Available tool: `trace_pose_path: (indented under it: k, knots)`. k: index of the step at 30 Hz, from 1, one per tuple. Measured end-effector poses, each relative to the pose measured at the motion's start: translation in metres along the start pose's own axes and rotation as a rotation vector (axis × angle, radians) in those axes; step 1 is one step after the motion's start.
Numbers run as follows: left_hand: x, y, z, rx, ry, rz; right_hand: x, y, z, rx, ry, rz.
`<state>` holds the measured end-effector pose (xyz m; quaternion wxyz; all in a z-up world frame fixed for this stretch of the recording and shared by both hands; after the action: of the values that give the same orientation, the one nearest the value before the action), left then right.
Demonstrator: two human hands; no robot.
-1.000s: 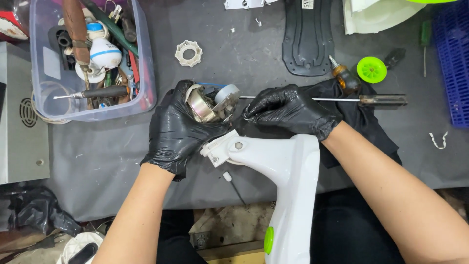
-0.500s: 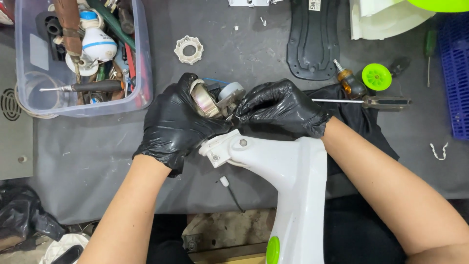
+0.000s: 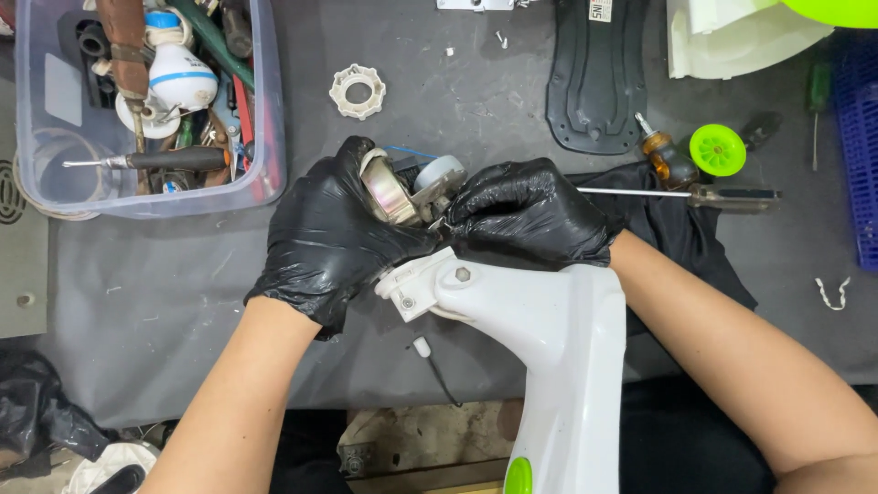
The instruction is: Securing a fan motor into its plastic base housing using a screwdriver on a repair bench.
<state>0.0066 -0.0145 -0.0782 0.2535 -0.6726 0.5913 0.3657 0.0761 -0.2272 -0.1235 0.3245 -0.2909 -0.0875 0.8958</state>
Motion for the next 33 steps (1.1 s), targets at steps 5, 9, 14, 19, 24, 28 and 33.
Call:
trace_pose_path:
  k: [5, 9, 14, 19, 24, 28, 33]
  knots:
    - [0.001, -0.001, 0.001, -0.003, 0.016, 0.013, 0.005, 0.002, -0.005, 0.131, -0.061, -0.041]
    - [0.003, -0.001, 0.004, 0.011, 0.004, 0.016, 0.005, 0.000, -0.002, 0.173, -0.073, -0.063]
    - [0.004, 0.000, 0.008, 0.012, -0.009, 0.015, 0.006, -0.001, 0.004, 0.258, -0.110, -0.114]
    - [0.006, 0.001, 0.008, 0.045, -0.027, -0.021, 0.003, -0.001, 0.002, 0.092, -0.012, -0.094]
    - [0.010, -0.002, 0.016, 0.027, -0.051, 0.009, 0.001, -0.001, -0.006, 0.028, 0.012, -0.026]
    - [0.007, 0.001, 0.010, 0.029, -0.002, -0.003, -0.001, -0.001, 0.003, 0.153, 0.005, -0.043]
    - [-0.003, 0.006, -0.001, -0.030, 0.017, 0.016, -0.001, -0.002, 0.008, 0.296, -0.011, -0.029]
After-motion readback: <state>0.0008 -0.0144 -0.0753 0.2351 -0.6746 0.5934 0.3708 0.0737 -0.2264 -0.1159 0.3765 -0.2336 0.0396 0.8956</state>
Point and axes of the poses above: each hand's wrist, its own y-axis away from the middle knuckle, its own x-axis out of the palm, z = x × y, the point moved 1 cm from there along -y, towards the middle knuckle, and after that the axes turned 1 degree about -y, right-handed, at the moved point
